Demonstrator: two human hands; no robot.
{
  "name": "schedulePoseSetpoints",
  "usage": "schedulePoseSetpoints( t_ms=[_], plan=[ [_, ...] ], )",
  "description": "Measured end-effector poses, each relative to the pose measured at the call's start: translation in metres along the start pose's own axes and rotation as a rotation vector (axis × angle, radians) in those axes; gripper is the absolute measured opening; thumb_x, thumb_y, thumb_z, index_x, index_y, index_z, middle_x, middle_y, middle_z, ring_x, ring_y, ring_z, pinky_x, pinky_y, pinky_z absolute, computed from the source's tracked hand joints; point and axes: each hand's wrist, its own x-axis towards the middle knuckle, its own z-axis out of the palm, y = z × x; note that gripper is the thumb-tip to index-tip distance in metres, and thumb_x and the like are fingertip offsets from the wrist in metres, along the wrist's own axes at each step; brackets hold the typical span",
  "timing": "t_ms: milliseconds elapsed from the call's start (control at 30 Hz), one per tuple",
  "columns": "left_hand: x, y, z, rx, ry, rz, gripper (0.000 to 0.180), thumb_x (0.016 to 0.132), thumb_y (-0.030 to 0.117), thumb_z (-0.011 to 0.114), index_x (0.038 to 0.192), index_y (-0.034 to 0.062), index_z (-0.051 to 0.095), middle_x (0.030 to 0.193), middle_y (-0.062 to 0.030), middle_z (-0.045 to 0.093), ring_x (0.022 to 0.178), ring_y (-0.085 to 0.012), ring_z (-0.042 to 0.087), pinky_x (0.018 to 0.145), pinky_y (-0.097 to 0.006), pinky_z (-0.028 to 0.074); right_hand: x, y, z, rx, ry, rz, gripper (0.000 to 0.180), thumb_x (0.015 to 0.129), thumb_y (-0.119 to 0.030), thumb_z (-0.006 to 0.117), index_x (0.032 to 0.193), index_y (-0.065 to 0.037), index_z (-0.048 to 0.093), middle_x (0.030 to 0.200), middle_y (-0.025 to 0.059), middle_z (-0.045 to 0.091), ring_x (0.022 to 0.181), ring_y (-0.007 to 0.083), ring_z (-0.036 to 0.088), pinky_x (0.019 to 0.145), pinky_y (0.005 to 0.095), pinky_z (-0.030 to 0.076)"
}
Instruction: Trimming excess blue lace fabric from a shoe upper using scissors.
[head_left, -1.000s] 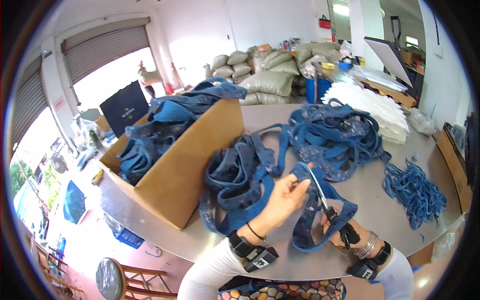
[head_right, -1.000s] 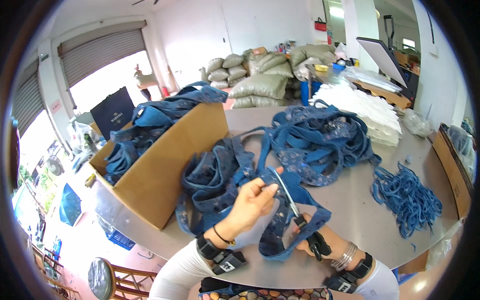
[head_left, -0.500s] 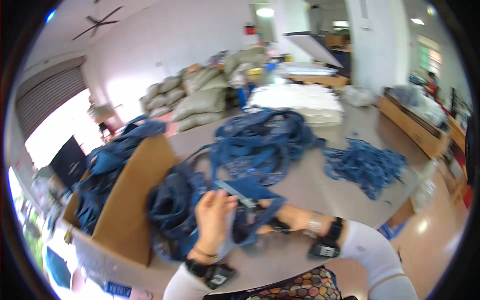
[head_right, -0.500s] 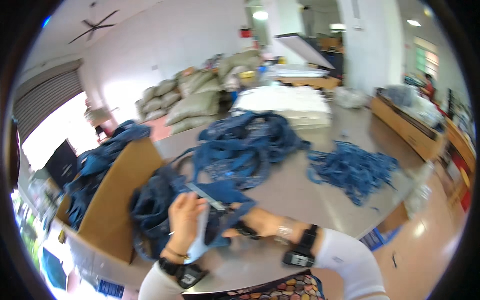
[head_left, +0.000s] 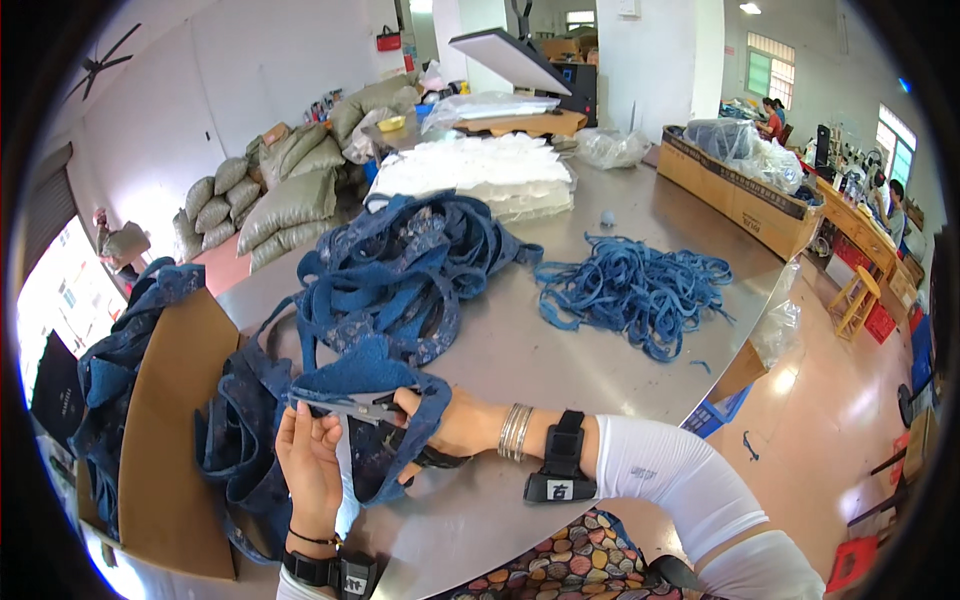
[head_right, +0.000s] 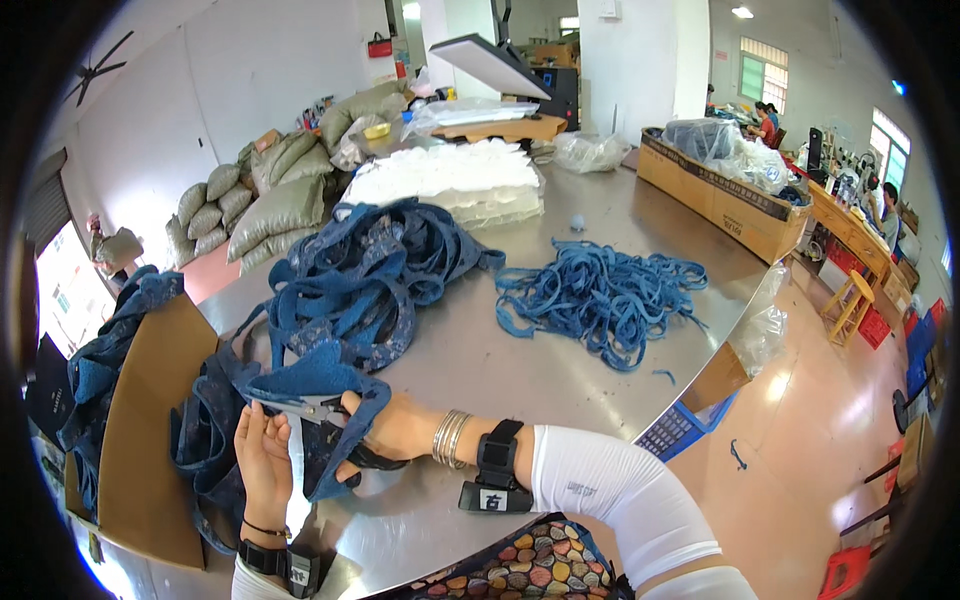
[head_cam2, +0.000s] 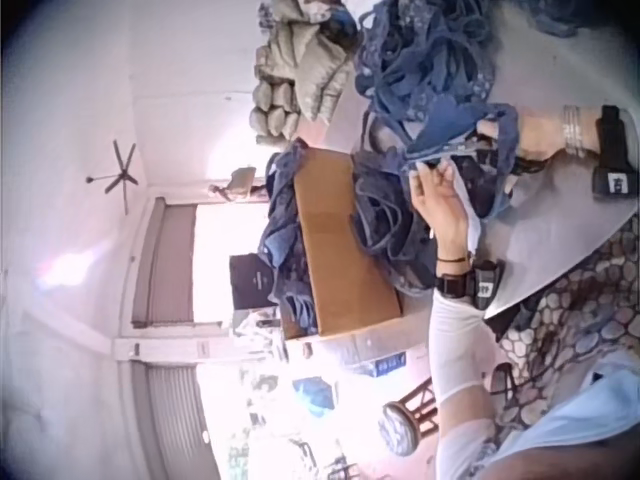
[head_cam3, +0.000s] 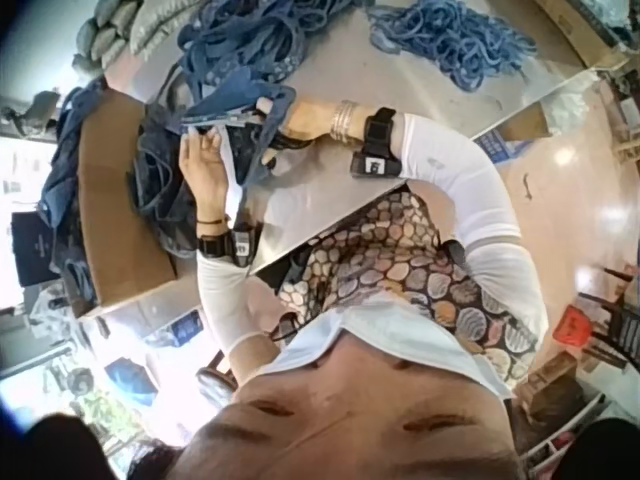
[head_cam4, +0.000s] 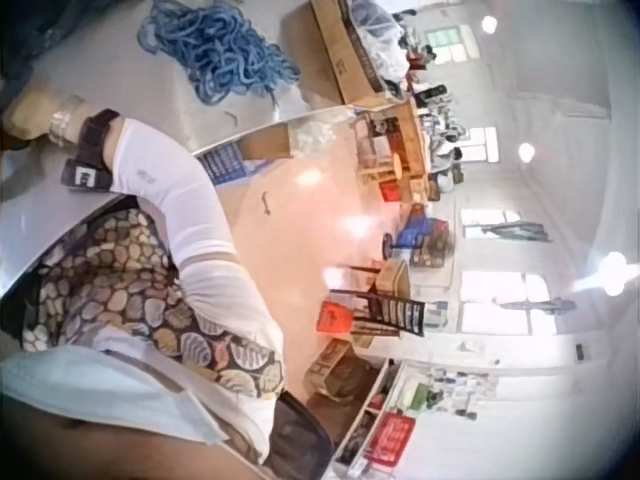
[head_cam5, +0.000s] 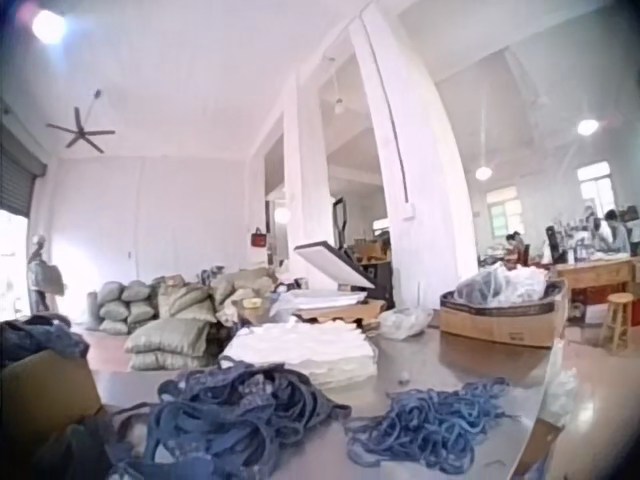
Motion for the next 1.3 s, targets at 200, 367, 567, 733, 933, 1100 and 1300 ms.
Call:
schedulePoseSetpoints(
  t_ms=[200,367,567,733,933,1100,1300],
  plan=[
    [0.003,-0.005,-0.011,-0.039,-0.017,-0.012,0.011,0.093,0.017,0.052,0.093,0.0062,0.052,0.081,-0.0019,0.059,0.072,-0.0103,0.061,0.065,-0.021,0.052,0.002,0.005,0.005,0.019,-0.045,0.038,0.028,0.081,-0.024,0.062,0.093,-0.005,0.045,0.086,0.0155,0.055,0.079,0.0345,0.057,0.065,0.0399,0.047],
    [0.001,-0.002,-0.008,-0.036,0.0,-0.015,0.012,0.093,0.018,0.052,0.093,0.0057,0.052,0.08,-0.0027,0.059,0.072,-0.0105,0.061,0.063,-0.02,0.052,0.003,0.008,0.01,0.023,-0.054,0.034,0.023,0.082,-0.018,0.059,0.093,-0.005,0.044,0.086,0.0164,0.054,0.078,0.0349,0.057,0.064,0.0399,0.046],
    [0.003,-0.004,-0.009,-0.036,-0.051,-0.027,0.012,0.094,0.018,0.05,0.094,0.0067,0.054,0.082,-0.0009,0.061,0.072,-0.0068,0.06,0.062,-0.016,0.05,0.002,0.012,0.01,0.0,-0.03,0.005,0.024,0.081,-0.016,0.059,0.093,-0.004,0.043,0.082,0.0159,0.054,0.078,0.0349,0.057,0.064,0.0398,0.046],
    [0.001,-0.003,-0.009,-0.013,-0.021,-0.027,0.012,0.094,0.018,0.05,0.094,0.0065,0.054,0.082,-0.0005,0.06,0.072,-0.0075,0.059,0.062,-0.017,0.049,0.006,0.014,0.012,-0.009,-0.055,0.001,0.043,0.076,-0.035,0.068,0.095,-0.005,0.043,0.088,0.0202,0.059,0.081,0.0393,0.06,0.066,0.0437,0.049],
    [0.0,-0.001,-0.011,-0.018,-0.04,-0.03,0.012,0.094,0.018,0.051,0.094,0.0062,0.054,0.081,-0.0006,0.059,0.072,-0.0079,0.059,0.063,-0.018,0.049,0.005,0.005,0.007,0.003,-0.068,0.0,0.041,0.078,-0.034,0.066,0.095,-0.005,0.042,0.088,0.0202,0.059,0.082,0.0408,0.059,0.066,0.0445,0.049],
    [0.0,-0.002,-0.005,-0.039,0.008,-0.012,0.012,0.093,0.018,0.052,0.094,0.006,0.053,0.077,-0.0027,0.059,0.069,-0.0108,0.061,0.063,-0.021,0.052,0.003,0.009,0.008,-0.015,-0.075,0.038,0.026,0.081,-0.017,0.062,0.093,-0.005,0.043,0.082,0.015,0.054,0.076,0.0342,0.056,0.063,0.0393,0.046],
    [-0.001,-0.003,-0.007,-0.028,-0.032,-0.018,0.011,0.093,0.018,0.052,0.095,0.0076,0.055,0.083,0.0003,0.059,0.072,-0.0078,0.058,0.063,-0.017,0.049,0.002,0.01,0.011,0.003,-0.045,0.029,0.026,0.082,-0.017,0.061,0.092,-0.004,0.041,0.084,0.0164,0.055,0.078,0.0365,0.057,0.064,0.0402,0.047]
  ],
)
